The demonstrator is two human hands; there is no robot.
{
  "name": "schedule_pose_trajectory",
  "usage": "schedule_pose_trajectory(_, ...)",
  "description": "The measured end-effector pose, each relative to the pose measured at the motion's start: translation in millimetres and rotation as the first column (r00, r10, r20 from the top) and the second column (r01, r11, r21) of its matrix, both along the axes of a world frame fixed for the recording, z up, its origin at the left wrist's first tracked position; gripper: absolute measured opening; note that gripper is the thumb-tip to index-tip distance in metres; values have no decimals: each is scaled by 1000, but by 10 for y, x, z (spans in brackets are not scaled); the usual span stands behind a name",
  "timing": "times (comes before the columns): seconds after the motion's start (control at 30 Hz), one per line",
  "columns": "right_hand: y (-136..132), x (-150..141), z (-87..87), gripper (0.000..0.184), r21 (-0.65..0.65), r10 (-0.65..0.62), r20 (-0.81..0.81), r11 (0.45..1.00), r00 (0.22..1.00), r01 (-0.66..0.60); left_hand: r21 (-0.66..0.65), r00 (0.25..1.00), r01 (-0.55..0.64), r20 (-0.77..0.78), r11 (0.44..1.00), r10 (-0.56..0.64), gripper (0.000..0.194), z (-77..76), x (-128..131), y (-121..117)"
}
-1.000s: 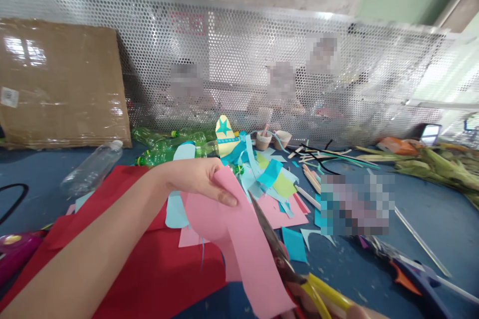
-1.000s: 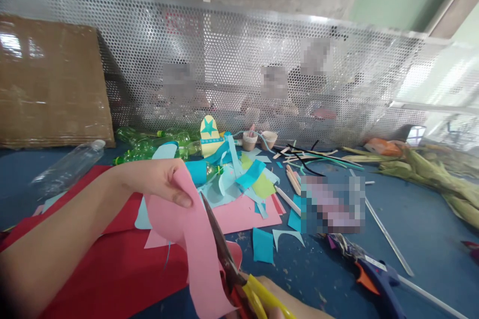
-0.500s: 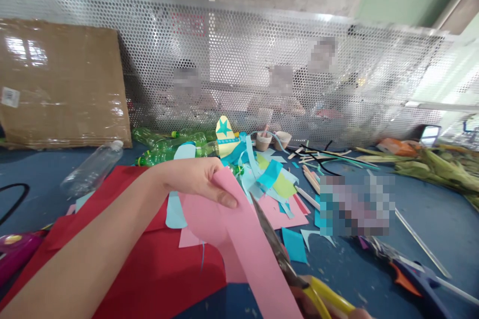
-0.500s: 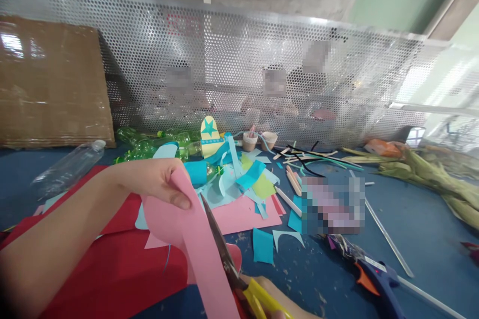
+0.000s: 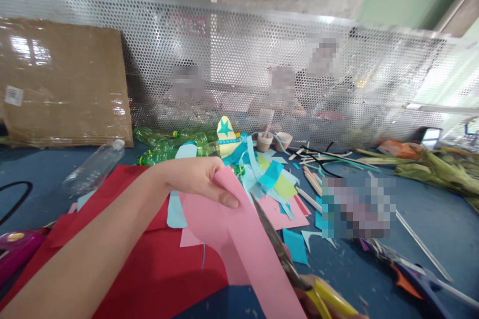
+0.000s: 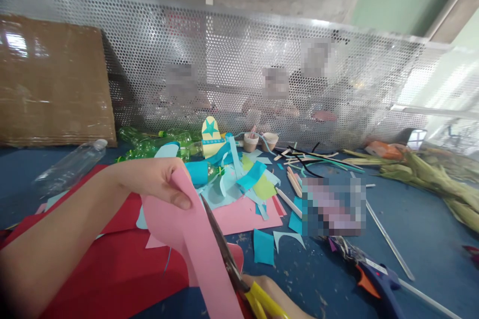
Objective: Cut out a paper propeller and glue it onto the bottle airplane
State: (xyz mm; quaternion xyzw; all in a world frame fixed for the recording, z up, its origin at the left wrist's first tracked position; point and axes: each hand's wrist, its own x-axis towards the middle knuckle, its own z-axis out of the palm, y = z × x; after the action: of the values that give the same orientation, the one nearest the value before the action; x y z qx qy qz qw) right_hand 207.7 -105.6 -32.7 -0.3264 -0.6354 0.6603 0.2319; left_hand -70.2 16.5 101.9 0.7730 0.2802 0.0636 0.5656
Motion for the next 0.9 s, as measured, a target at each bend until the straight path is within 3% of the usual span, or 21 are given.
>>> schedule_pose_trajectory(0.4, 70, -90, 11, 44, 117, 61, -29, 992, 998, -57, 23, 1000, -11, -21, 1000, 12, 10, 2, -16, 5)
schedule_pose_trajectory(0.6, 81, -142, 41, 91, 127, 18, -12, 992, 1000, -17, 22, 1000, -9, 3, 1000, 9, 7, 2, -12, 3)
schedule_pose_trajectory(0.7, 78, -110, -68, 85, 75, -40, -28, 996, 999, 42, 18, 1000, -12, -1, 1000, 12, 7, 4, -12, 0)
schedule_pose_trajectory(0.8, 50, 10, -235, 71, -58, -125, -89, 991, 988, 120, 30, 1000, -19, -17, 999, 20, 9, 7, -15, -1)
schedule_pose_trajectory(0.9, 11, 164, -353, 54, -99, -134, -97, 987, 986, 125, 30, 999, -22, -22, 999, 22, 12, 3, -20, 2)
